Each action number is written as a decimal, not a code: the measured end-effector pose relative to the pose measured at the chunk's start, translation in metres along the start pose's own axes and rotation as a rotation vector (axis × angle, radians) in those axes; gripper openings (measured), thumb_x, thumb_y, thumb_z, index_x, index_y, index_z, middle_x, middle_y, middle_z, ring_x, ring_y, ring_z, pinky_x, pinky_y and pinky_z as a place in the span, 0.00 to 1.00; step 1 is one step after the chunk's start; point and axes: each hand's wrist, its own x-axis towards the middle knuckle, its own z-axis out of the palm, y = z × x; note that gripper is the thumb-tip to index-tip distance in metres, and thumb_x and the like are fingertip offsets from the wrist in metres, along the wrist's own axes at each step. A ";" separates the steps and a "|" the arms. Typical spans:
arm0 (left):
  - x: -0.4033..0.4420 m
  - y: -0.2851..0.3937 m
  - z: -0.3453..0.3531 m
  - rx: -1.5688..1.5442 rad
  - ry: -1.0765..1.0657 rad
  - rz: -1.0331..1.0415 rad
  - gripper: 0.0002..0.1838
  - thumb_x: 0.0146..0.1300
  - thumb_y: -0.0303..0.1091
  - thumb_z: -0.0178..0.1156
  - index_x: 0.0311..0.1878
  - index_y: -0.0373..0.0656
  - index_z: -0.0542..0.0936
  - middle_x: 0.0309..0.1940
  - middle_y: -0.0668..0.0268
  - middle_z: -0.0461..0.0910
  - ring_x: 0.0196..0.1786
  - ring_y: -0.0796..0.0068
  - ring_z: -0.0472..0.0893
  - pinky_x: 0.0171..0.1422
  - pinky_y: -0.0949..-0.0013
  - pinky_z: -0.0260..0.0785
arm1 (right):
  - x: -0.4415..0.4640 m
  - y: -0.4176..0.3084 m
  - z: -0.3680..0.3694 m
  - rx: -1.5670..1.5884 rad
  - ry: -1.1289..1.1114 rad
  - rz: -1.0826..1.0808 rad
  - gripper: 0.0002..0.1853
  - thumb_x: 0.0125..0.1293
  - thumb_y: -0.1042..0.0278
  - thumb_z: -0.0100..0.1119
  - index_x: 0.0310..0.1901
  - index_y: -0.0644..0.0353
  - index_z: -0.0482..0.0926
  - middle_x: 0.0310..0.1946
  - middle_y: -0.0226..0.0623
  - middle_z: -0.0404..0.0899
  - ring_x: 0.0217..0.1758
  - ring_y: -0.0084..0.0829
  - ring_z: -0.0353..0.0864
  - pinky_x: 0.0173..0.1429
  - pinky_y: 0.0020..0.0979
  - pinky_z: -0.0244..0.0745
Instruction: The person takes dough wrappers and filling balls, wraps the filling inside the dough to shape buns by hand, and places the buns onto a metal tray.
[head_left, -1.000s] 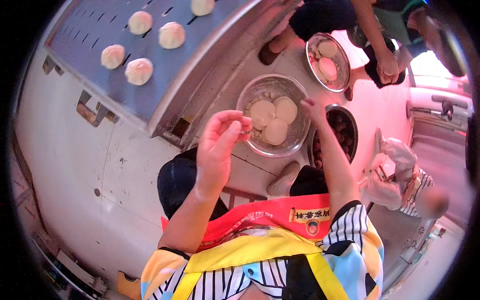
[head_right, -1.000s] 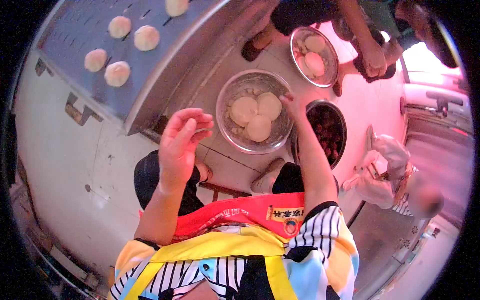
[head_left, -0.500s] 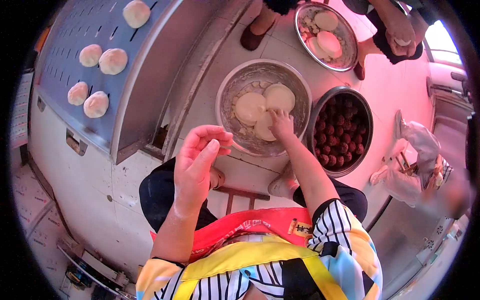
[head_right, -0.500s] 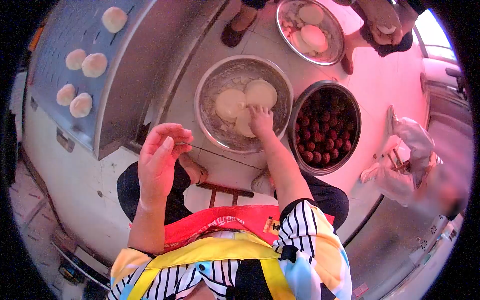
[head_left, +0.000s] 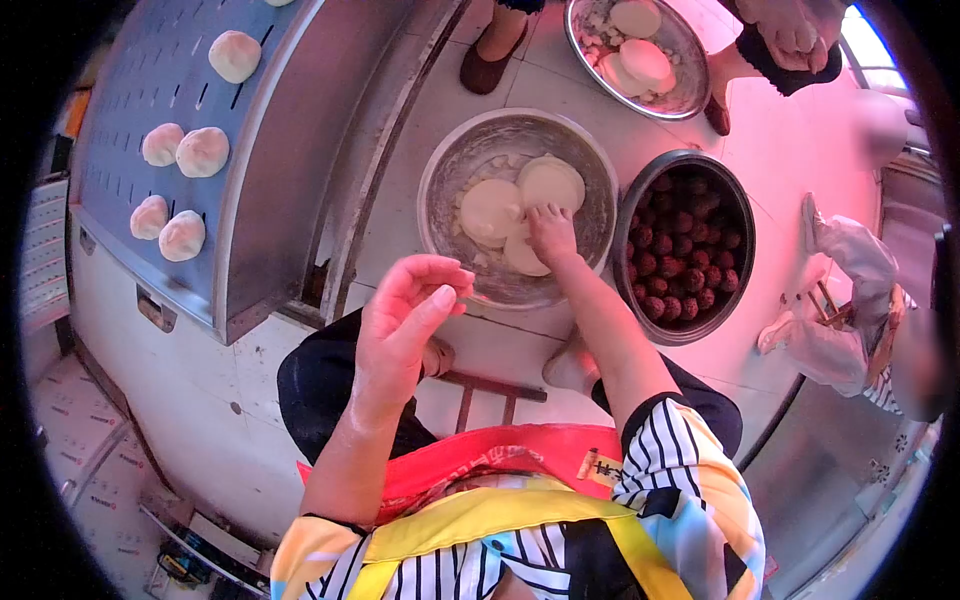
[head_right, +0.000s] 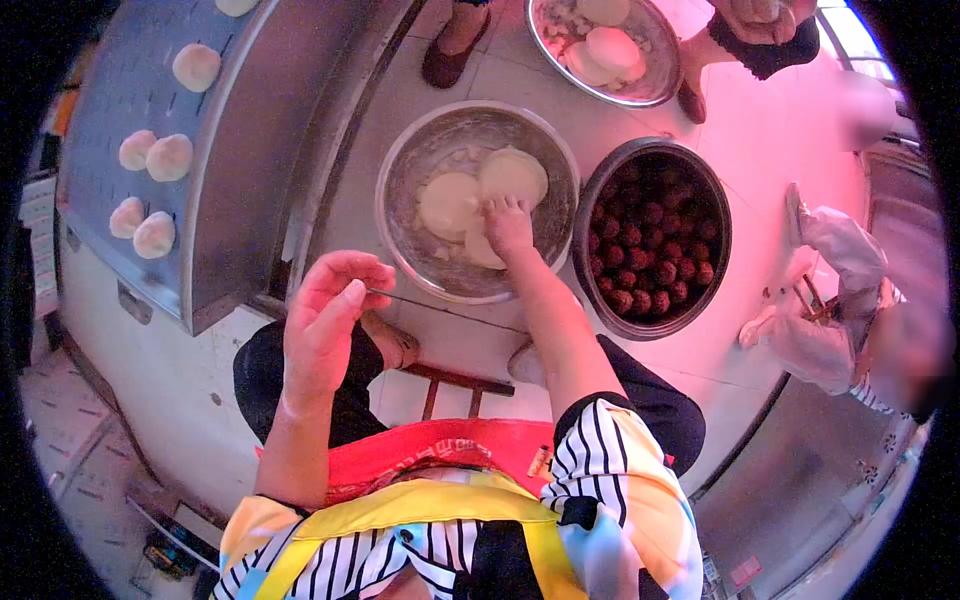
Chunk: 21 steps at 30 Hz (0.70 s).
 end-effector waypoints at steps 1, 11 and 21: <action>0.000 0.000 0.001 0.000 -0.001 -0.002 0.14 0.67 0.32 0.52 0.52 0.38 0.73 0.46 0.62 0.79 0.50 0.73 0.77 0.55 0.70 0.68 | -0.003 0.001 0.004 -0.043 0.012 -0.037 0.14 0.52 0.64 0.62 0.41 0.54 0.78 0.45 0.34 0.75 0.56 0.37 0.70 0.59 0.44 0.65; 0.013 -0.004 0.005 0.067 -0.062 0.025 0.13 0.68 0.33 0.52 0.52 0.38 0.73 0.47 0.62 0.79 0.51 0.73 0.77 0.56 0.70 0.68 | -0.062 0.044 -0.085 0.420 -0.475 -0.001 0.08 0.59 0.68 0.58 0.38 0.61 0.75 0.35 0.41 0.79 0.41 0.46 0.76 0.50 0.39 0.71; 0.010 -0.016 0.033 -0.688 -0.337 -0.092 0.45 0.62 0.70 0.44 0.66 0.37 0.63 0.64 0.56 0.68 0.67 0.60 0.66 0.73 0.53 0.52 | -0.110 -0.047 -0.281 1.579 0.178 0.203 0.13 0.60 0.65 0.63 0.40 0.62 0.73 0.32 0.31 0.77 0.33 0.22 0.78 0.30 0.24 0.75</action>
